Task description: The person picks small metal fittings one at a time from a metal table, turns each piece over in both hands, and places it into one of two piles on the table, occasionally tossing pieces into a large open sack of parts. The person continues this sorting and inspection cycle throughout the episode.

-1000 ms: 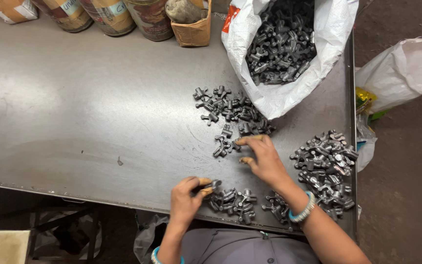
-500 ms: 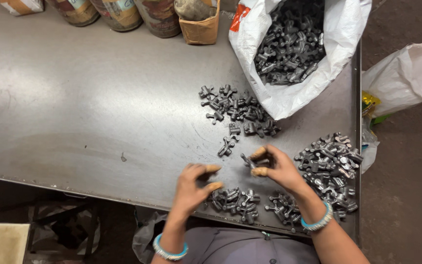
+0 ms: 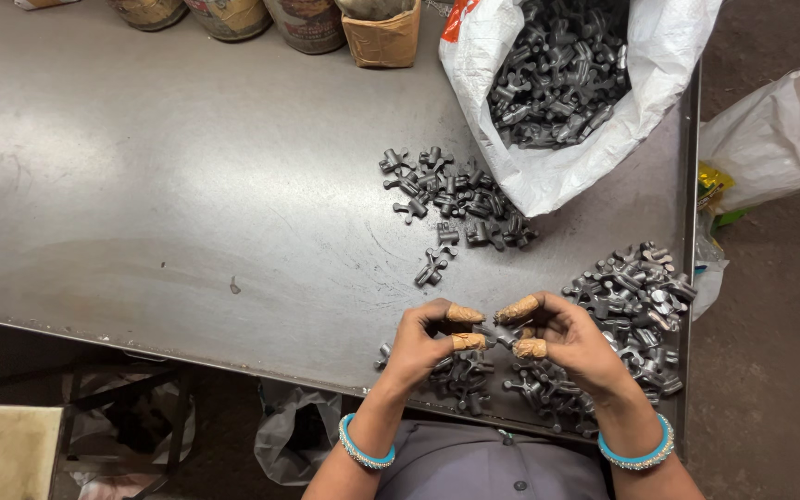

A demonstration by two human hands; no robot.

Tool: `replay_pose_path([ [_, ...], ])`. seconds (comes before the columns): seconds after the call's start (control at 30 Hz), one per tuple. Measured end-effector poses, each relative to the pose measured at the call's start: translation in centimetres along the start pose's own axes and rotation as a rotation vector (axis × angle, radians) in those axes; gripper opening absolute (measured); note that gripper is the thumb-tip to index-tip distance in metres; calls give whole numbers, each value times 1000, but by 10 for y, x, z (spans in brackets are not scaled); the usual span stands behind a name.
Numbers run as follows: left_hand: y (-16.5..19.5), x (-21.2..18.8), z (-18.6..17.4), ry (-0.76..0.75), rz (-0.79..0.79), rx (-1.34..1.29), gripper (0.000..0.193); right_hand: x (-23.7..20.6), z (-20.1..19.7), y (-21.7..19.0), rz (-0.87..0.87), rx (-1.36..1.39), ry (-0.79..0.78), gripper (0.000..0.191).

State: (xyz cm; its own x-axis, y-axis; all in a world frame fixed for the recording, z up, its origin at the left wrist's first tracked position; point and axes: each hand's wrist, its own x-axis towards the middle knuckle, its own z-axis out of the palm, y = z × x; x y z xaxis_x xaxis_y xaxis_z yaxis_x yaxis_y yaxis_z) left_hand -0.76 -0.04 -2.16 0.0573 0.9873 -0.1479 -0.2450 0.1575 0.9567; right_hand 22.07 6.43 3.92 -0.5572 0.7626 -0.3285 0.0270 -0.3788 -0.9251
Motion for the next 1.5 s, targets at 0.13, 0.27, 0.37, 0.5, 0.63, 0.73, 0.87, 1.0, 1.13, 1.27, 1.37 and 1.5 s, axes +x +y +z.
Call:
replay_pose_path([
  [0.13,-2,0,3,4,-46,-70,26,-1,0,2,-15,102,5,42],
  [0.27,-7,0,6,51,-96,-102,23,1,5,-1,-60,230,14,44],
  [0.37,-13,-3,18,111,-110,-105,18,6,13,-2,-101,261,76,50],
  [0.5,-17,-8,31,139,-70,5,18,6,20,-2,-91,284,142,48],
  [0.63,-12,-12,33,108,2,56,18,5,21,-2,-10,348,150,45],
  [0.73,-5,-11,31,185,26,156,21,2,20,-1,19,349,165,45],
  [0.87,3,-8,28,253,24,142,31,0,19,0,43,329,138,44],
  [1.0,3,-8,26,198,40,40,36,1,20,4,94,301,130,39],
  [1.13,-3,-7,24,148,2,-42,25,2,22,7,66,277,148,32],
  [1.27,-9,-7,18,113,-24,-157,23,-1,22,8,-83,183,80,34],
  [1.37,-11,-7,16,136,-49,-169,21,-1,24,7,-141,35,96,36],
  [1.5,-7,-8,16,188,150,59,21,1,33,6,-191,-39,176,39],
])
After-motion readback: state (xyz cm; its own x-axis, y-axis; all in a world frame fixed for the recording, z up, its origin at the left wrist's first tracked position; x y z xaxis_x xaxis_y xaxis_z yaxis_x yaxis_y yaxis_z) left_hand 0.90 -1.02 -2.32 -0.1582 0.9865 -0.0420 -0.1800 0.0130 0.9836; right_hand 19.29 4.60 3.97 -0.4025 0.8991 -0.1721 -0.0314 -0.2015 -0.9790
